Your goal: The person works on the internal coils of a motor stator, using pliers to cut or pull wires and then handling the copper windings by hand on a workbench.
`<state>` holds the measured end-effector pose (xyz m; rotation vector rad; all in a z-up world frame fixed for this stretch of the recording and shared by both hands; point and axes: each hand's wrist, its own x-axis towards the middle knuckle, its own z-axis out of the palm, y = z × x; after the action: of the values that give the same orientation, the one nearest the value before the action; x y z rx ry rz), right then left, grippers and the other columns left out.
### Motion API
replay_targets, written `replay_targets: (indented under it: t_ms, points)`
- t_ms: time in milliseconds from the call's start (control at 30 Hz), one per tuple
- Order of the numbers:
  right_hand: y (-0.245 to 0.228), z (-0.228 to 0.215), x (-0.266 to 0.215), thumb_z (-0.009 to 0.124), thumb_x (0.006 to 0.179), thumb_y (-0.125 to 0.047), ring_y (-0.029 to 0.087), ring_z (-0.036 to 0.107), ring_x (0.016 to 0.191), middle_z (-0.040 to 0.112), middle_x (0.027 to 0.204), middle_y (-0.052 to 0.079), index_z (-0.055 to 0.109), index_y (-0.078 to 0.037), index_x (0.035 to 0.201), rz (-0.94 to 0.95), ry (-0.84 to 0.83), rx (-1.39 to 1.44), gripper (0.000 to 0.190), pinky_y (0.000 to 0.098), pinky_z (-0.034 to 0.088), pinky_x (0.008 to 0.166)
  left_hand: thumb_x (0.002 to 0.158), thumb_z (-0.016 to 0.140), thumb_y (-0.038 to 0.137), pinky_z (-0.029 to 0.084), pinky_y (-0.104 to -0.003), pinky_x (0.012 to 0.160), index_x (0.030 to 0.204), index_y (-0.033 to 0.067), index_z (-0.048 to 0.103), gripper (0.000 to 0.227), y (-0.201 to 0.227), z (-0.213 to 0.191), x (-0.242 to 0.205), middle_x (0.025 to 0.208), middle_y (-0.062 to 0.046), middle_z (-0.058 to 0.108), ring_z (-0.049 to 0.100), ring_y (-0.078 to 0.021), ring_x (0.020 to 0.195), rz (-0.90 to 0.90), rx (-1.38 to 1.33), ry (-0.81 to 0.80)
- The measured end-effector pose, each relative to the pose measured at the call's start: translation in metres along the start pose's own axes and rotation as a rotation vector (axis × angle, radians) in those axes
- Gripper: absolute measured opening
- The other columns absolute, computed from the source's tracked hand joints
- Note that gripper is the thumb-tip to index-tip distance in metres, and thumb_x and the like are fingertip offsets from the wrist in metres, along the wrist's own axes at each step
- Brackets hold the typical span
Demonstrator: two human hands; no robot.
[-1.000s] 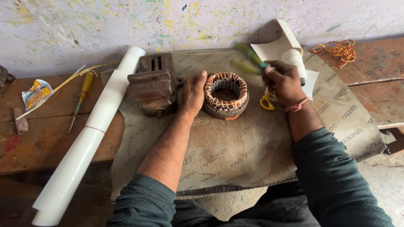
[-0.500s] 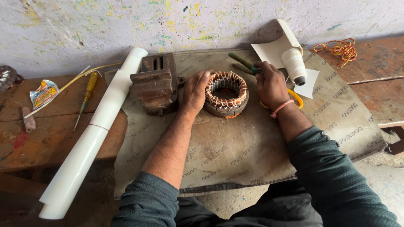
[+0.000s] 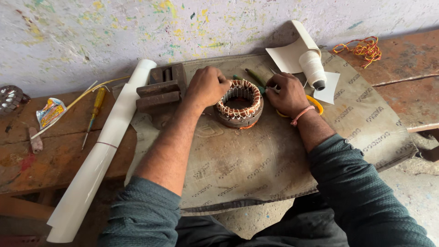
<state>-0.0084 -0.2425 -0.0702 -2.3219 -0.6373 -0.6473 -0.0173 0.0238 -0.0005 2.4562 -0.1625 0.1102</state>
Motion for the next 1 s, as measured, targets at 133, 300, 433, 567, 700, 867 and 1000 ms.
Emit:
replay_targets:
  t_ms: [133,300,433,567,700,867,1000]
  points:
    - [0.000,0.001,0.001,0.073,0.085,-0.013,0.036,0.067,0.091,0.070,0.093,0.015,0.072,-0.003,0.093,0.007,-0.011,0.007,0.012,0.0470,0.053,0.082,0.092,0.072,0.020,0.061,-0.041,0.082,0.089,0.0058,0.077,0.015,0.008,-0.006,0.001,0.089,-0.011,0.078,0.074,-0.0203,0.079,0.070,0.224,-0.073]
    - [0.001,0.003,-0.003,0.074,0.084,-0.011,0.037,0.067,0.090,0.071,0.089,0.015,0.072,-0.003,0.090,-0.010,0.022,-0.003,0.010,0.0475,0.053,0.082,0.096,0.061,0.009,0.065,-0.040,0.090,0.105,-0.0064,0.069,0.019,0.013,0.004,0.009,0.105,-0.022,0.076,0.077,-0.0289,0.090,0.007,0.377,-0.238]
    - [0.003,0.005,-0.002,0.073,0.085,-0.010,0.037,0.068,0.091,0.072,0.091,0.015,0.072,-0.003,0.090,-0.036,0.033,0.013,0.009,0.0471,0.054,0.083,0.091,0.067,0.016,0.053,-0.049,0.099,0.109,-0.0075,0.066,0.030,0.014,0.005,0.009,0.124,-0.027,0.065,0.064,-0.0371,0.112,0.201,0.595,-0.150]
    - [0.004,0.005,-0.002,0.072,0.084,-0.010,0.037,0.068,0.091,0.072,0.091,0.016,0.072,-0.003,0.090,-0.027,0.034,0.004,0.009,0.0471,0.054,0.082,0.095,0.063,0.016,0.056,-0.050,0.098,0.112,-0.0084,0.065,0.030,0.022,0.001,0.007,0.124,-0.026,0.064,0.068,-0.0365,0.107,0.085,0.533,-0.238]
    - [0.005,0.005,-0.001,0.072,0.084,-0.010,0.038,0.068,0.091,0.072,0.091,0.016,0.072,-0.003,0.090,-0.034,0.032,-0.009,0.010,0.0476,0.054,0.083,0.098,0.064,0.018,0.058,-0.047,0.093,0.112,-0.0046,0.067,0.026,0.015,0.005,0.003,0.112,-0.020,0.072,0.073,-0.0314,0.099,0.051,0.512,-0.223]
    - [0.005,0.008,-0.003,0.070,0.085,-0.013,0.040,0.068,0.091,0.071,0.092,0.019,0.071,-0.002,0.091,0.025,0.000,-0.030,0.013,0.0497,0.053,0.083,0.105,0.059,0.043,0.061,-0.037,0.081,0.109,0.0072,0.072,0.038,-0.045,0.045,-0.032,0.097,-0.012,0.076,0.072,-0.0241,0.090,0.155,-0.394,0.461]
    - [0.007,0.011,-0.004,0.069,0.086,-0.014,0.040,0.068,0.092,0.071,0.092,0.019,0.070,-0.002,0.090,0.018,-0.001,-0.047,0.013,0.0503,0.053,0.083,0.106,0.055,0.044,0.059,-0.039,0.087,0.118,0.0032,0.071,0.045,-0.060,0.063,-0.048,0.101,-0.013,0.076,0.074,-0.0246,0.096,0.328,-0.381,0.567]
